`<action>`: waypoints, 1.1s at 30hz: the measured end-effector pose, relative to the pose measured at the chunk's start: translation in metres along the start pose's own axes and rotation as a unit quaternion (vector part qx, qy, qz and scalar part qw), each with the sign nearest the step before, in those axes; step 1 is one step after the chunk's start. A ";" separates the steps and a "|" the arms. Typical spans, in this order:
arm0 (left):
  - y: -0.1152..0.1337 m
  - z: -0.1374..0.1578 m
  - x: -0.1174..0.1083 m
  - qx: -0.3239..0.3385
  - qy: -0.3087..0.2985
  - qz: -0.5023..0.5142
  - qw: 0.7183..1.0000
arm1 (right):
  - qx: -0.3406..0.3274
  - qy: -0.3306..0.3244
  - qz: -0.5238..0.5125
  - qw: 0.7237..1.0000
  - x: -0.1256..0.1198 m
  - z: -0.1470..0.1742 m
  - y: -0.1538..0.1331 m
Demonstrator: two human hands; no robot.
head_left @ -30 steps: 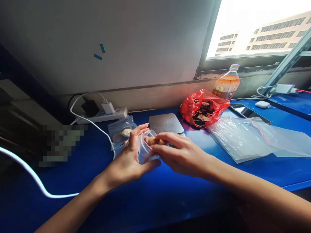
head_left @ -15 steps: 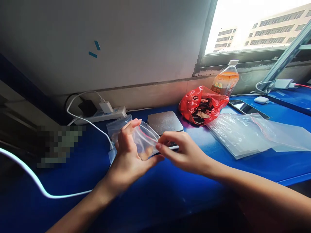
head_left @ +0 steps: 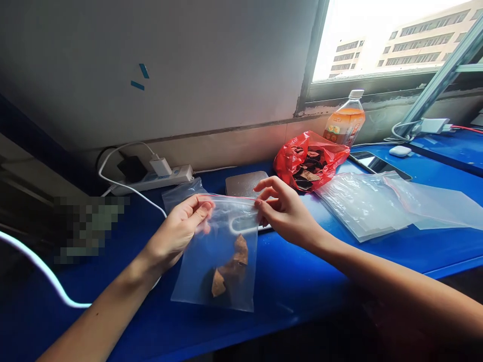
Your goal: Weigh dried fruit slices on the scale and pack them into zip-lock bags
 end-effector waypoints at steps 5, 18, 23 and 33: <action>0.002 0.001 -0.001 0.037 0.038 0.016 0.998 | -0.020 0.034 0.010 0.999 -0.007 0.000 -0.006; 0.009 0.000 -0.010 0.076 0.067 0.019 0.995 | -0.051 0.012 0.032 0.998 0.002 0.002 -0.004; 0.008 0.000 -0.013 0.062 0.081 0.042 0.994 | -0.045 0.031 0.054 0.997 -0.005 -0.001 -0.007; 0.018 0.026 0.019 0.203 0.019 -0.186 0.961 | -0.260 -0.018 0.376 0.889 0.013 0.020 -0.041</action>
Point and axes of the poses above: each hand's wrist, its own z-axis away from the middle knuckle, its own x-axis out of the palm, y = z × x, the point moved 6 cm from there along -z, towards the middle knuckle, and after that the axes turned 5 degrees about z, right-handed, at the moved point
